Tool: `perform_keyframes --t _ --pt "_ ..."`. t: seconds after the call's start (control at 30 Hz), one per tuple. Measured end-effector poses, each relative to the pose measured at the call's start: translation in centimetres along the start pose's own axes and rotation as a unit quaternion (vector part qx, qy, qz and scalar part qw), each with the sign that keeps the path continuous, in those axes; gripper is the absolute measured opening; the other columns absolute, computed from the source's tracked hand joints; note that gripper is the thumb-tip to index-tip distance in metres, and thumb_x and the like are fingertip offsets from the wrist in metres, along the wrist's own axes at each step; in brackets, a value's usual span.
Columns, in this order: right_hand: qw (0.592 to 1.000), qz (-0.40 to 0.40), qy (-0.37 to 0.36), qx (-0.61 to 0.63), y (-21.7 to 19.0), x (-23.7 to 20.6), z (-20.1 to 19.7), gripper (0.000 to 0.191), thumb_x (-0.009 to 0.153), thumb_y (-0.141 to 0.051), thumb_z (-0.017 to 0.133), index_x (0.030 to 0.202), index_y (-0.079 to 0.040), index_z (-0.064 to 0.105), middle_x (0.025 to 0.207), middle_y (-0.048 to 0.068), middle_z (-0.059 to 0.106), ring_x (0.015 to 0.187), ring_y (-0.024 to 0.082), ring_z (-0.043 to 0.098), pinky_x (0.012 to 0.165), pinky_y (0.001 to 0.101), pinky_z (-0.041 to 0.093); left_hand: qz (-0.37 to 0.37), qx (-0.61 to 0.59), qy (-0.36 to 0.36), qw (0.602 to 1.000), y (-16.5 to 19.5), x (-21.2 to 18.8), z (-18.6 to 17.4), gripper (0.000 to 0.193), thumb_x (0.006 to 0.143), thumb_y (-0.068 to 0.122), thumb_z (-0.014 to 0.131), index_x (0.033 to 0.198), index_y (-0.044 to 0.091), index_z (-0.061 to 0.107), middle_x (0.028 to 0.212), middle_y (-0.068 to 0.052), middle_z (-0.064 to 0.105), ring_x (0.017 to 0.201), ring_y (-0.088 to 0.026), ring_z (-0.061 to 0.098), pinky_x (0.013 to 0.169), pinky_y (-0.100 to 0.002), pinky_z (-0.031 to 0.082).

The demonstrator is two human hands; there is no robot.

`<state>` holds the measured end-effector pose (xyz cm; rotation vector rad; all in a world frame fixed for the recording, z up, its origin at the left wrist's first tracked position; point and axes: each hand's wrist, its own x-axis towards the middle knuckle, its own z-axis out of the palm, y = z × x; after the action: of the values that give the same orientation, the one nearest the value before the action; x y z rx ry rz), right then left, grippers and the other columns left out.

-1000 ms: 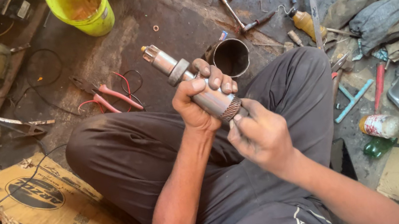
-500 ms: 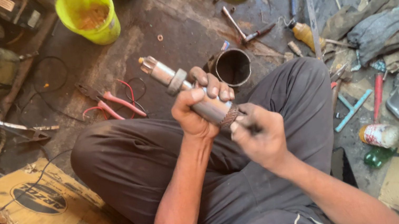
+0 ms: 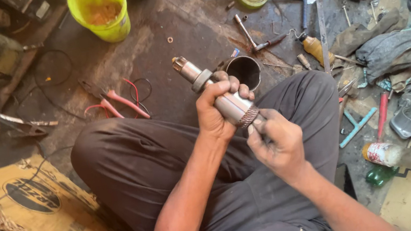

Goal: The person sits cross-legged on the workshop floor with a starter motor armature on their lap. They scrape the commutator with a file, then run a hacksaw blade between the commutator segments to clean them, rotating the armature as they work.

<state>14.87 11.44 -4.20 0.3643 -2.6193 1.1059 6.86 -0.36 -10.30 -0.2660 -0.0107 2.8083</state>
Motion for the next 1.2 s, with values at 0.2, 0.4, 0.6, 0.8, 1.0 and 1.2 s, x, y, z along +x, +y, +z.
perform_keyframes --t 0.2,0.4,0.6,0.8,1.0,1.2 --pt "0.698 0.482 -0.009 0.529 0.9 1.5 0.5 0.016 0.087 -0.010 0.061 0.085 -0.010 0.045 0.069 0.012 0.065 0.043 0.018 0.056 0.034 0.0316 0.044 0.009 0.030 -0.028 0.999 0.4 -0.5 -2.1 0.015 0.081 0.005 0.062 0.093 0.007 0.055 0.081 -0.010 0.057 0.078 -0.027 0.060 0.079 -0.046 0.053" --pt "0.975 0.136 -0.033 0.174 -0.7 0.1 -0.3 0.016 0.092 -0.005 0.062 0.091 -0.006 0.047 0.090 0.019 0.067 0.060 0.020 0.062 0.049 0.0354 0.051 0.018 0.044 -0.048 0.998 0.9 -0.9 -1.2 0.015 0.080 0.005 0.063 0.094 0.006 0.056 0.081 -0.011 0.057 0.077 -0.028 0.061 0.078 -0.046 0.054" --pt "0.923 0.252 0.001 0.291 0.4 -0.6 1.2 0.019 0.092 -0.003 0.062 0.092 -0.006 0.043 0.081 0.017 0.065 0.057 0.023 0.059 0.049 0.0359 0.050 0.041 0.097 -0.059 0.993 1.0 -1.1 -1.2 0.015 0.081 0.002 0.062 0.095 0.004 0.057 0.080 -0.013 0.058 0.075 -0.030 0.062 0.076 -0.045 0.055" --pt "0.715 0.462 -0.059 0.521 1.6 1.4 -0.5 0.019 0.086 -0.007 0.059 0.088 -0.012 0.041 0.076 0.015 0.064 0.051 0.023 0.062 0.043 0.0362 0.052 0.022 0.057 -0.042 0.997 0.7 -0.9 -1.2 0.015 0.080 0.002 0.062 0.094 0.004 0.056 0.079 -0.013 0.058 0.075 -0.029 0.063 0.075 -0.046 0.057" --pt "0.990 0.028 -0.038 0.131 0.0 -1.6 0.9 0.015 0.094 -0.005 0.065 0.096 -0.006 0.050 0.089 0.021 0.061 0.065 0.031 0.063 0.058 0.0389 0.054 0.028 0.072 -0.048 0.996 1.2 -1.3 -1.2 0.015 0.082 0.003 0.062 0.095 0.003 0.056 0.081 -0.013 0.058 0.077 -0.029 0.062 0.077 -0.046 0.056" --pt "0.629 0.437 -0.083 0.638 2.8 0.4 0.1 0.012 0.091 -0.008 0.068 0.091 -0.012 0.056 0.083 0.018 0.068 0.056 0.024 0.066 0.049 0.0367 0.055 0.025 0.061 -0.062 0.996 1.2 -1.2 -0.8 0.015 0.082 0.004 0.062 0.095 0.004 0.055 0.080 -0.013 0.058 0.076 -0.029 0.062 0.077 -0.046 0.055"
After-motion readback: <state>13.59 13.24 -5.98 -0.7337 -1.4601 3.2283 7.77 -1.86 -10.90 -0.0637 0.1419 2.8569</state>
